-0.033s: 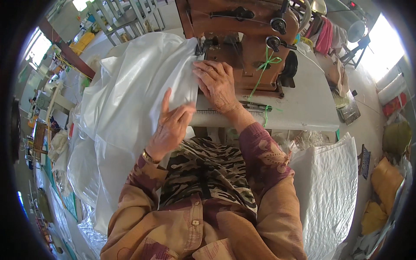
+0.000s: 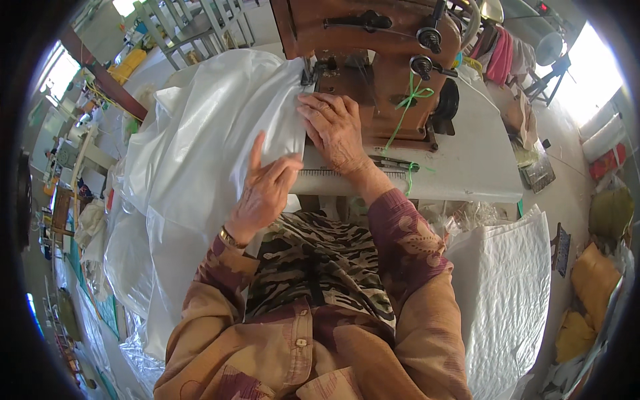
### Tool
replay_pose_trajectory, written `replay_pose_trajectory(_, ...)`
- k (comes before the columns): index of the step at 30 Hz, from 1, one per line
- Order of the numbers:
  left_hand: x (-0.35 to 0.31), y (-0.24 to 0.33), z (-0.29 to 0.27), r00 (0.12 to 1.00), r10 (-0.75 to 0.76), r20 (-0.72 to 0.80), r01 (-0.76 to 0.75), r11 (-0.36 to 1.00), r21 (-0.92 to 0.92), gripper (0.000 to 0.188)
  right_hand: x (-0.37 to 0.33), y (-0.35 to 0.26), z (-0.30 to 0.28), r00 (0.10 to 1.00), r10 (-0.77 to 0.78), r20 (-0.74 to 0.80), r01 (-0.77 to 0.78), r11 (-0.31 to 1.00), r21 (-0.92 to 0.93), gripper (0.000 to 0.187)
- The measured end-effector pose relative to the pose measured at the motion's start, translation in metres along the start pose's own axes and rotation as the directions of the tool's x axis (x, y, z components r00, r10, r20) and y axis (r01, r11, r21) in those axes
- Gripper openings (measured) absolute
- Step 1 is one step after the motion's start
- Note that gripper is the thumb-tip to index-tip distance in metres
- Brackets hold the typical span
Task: The person aligns the edges of a large white woven sack and sews them using a sewing machine. They repeatedly guide the fabric through the machine, cut the thread, and reposition the material to continue stitching along the seam. The person also handles a clear plastic bag, folding and manipulating it on the work surface.
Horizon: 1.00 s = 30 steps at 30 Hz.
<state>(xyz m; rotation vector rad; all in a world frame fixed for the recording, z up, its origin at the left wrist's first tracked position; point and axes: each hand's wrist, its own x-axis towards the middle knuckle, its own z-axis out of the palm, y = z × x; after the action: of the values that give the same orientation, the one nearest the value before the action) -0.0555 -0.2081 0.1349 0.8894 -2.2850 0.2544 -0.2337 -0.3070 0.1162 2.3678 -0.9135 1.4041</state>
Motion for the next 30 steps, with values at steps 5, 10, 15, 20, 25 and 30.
replay_pose_trajectory(5, 0.024, -0.015, 0.008, 0.999, 0.000, -0.041, 0.003, 0.996, 0.086, 0.004, 0.001, -0.003, -0.003, 0.999, 0.005, 0.046, -0.004, 1.000, -0.022, 0.032)
replay_pose_trajectory(10, 0.051, -0.030, 0.016, 0.997, -0.024, -0.069, 0.036, 0.983, 0.179, 0.009, 0.001, -0.002, 0.002, 1.000, 0.031, -0.006, -0.031, 0.999, -0.032, 0.036)
replay_pose_trajectory(15, 0.057, -0.028, 0.034, 0.969, -0.073, -0.235, 0.107, 0.985, 0.136, 0.005, 0.005, -0.003, 0.002, 0.997, 0.072, -0.031, -0.072, 0.997, -0.026, 0.037)
replay_pose_trajectory(20, 0.052, -0.010, 0.034, 0.916, -0.274, -0.292, 0.305, 0.950, 0.066, 0.017, 0.004, 0.001, 0.001, 0.999, 0.027, -0.033, -0.027, 1.000, 0.002, 0.038)
replay_pose_trajectory(25, 0.027, 0.010, 0.030, 0.904, -0.403, -0.144, 0.424, 0.891, 0.161, 0.026, 0.001, 0.002, 0.003, 0.998, 0.039, -0.041, -0.038, 0.999, 0.009, 0.030)
replay_pose_trajectory(30, -0.003, 0.024, 0.029, 0.869, -0.480, -0.121, 0.488, 0.871, 0.049, 0.027, 0.001, 0.003, 0.001, 0.998, 0.038, -0.057, -0.036, 0.999, 0.031, 0.031)
